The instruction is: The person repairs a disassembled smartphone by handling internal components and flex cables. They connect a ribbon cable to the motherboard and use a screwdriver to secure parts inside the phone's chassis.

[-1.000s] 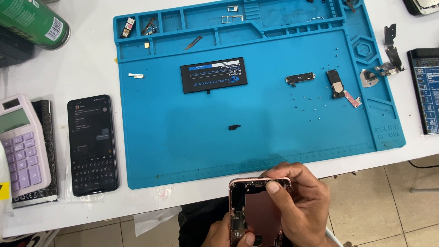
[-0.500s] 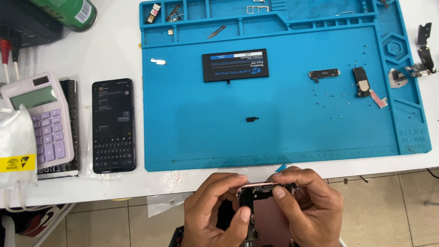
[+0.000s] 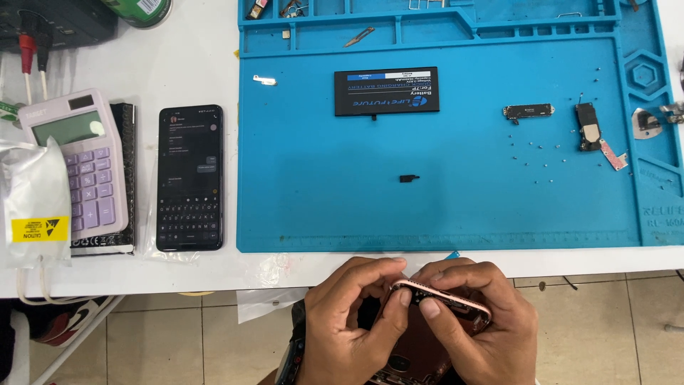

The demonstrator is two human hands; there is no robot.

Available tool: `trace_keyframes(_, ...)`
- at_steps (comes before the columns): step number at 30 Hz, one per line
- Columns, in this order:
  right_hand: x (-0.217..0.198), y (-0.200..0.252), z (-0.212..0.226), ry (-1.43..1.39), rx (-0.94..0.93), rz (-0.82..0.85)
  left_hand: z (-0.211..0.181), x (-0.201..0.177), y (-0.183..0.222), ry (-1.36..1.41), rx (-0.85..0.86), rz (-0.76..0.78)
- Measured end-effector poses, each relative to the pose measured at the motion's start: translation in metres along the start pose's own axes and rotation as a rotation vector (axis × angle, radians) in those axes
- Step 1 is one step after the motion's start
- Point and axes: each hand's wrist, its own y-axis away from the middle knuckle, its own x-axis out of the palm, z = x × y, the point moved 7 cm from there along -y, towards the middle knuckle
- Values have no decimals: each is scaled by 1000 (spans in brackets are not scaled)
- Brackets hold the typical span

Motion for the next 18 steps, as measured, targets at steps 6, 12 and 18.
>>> trace_keyframes(6, -9, 6, -16, 200, 34, -24, -6, -1, -3, -65, 52, 25)
trace_keyframes(12, -3, 4, -7, 231, -69, 7, -17, 0, -5, -79, 102, 93)
trace_keyframes(18, 5, -3, 6, 293, -116, 15, -11, -3, -3, -22, 15, 159)
